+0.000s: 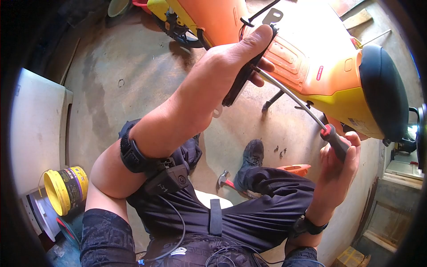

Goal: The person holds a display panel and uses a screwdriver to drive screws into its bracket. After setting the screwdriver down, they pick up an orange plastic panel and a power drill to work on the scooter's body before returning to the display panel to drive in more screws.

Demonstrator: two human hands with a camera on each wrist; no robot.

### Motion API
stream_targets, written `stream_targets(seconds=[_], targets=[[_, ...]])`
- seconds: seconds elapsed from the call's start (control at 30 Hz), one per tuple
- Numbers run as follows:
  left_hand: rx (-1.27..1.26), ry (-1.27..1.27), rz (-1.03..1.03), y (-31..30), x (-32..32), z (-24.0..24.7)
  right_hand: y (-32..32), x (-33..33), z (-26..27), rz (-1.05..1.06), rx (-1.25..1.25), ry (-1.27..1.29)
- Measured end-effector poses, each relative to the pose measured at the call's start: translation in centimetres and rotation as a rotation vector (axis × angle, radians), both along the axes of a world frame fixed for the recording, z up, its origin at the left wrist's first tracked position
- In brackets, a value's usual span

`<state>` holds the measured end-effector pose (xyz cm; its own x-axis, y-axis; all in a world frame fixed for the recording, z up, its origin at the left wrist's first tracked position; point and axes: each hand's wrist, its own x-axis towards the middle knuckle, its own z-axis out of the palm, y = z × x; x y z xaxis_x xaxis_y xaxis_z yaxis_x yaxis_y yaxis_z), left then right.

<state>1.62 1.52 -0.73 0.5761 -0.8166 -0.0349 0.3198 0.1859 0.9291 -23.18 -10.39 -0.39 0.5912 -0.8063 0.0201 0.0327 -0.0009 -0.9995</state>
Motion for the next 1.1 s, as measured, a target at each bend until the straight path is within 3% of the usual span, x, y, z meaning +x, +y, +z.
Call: stream_targets(seconds=[0.1, 0.2, 0.27, 0.37, 0.6, 0.7, 0.77, 0.9, 0.97, 1.1], targets=[[-0.001, -0.015, -0.001, 0.0, 0.0, 0.1, 1.4, 2.5, 0.1, -0.302, -0.052, -0.19], [-0.002, -0.011, 0.014, 0.1, -0.1, 0.3, 1.4, 2.4, -0.2, -0.266, -0.139, -0.193], [0.003, -0.003, 0.024, 0.1, -0.2, 0.3, 0.9, 1.3, 0.1, -0.122, 0.012, -0.143], [-0.001, 0.007, 0.027, 0.0, -0.1, 0.1, -0.6, -0.8, -0.2, 0.064, 0.04, -0.052], [-0.001, 0.004, -0.003, 0.2, -0.3, -0.1, 2.0, 2.4, 0.2, -0.328, -0.121, -0.145], [0.004, -0.012, -0.011, 0.4, -0.2, -0.3, 1.4, 0.8, 0.3, -0.211, -0.032, -0.151], [0.003, -0.036, -0.02, 0.4, -0.1, -0.4, 0.2, -1.0, 0.2, 0.065, 0.092, -0.122], [0.003, -0.033, -0.025, 0.0, 0.4, -0.4, -0.2, 0.0, -0.1, 0.02, 0.03, -0.05], [0.002, -0.03, -0.02, 0.1, 0.4, -0.2, 0.6, 1.5, -0.2, -0.147, -0.081, -0.164], [0.026, -0.009, -0.045, 0.1, 0.4, -0.1, 0.9, 1.6, -0.3, -0.139, -0.131, -0.178]])
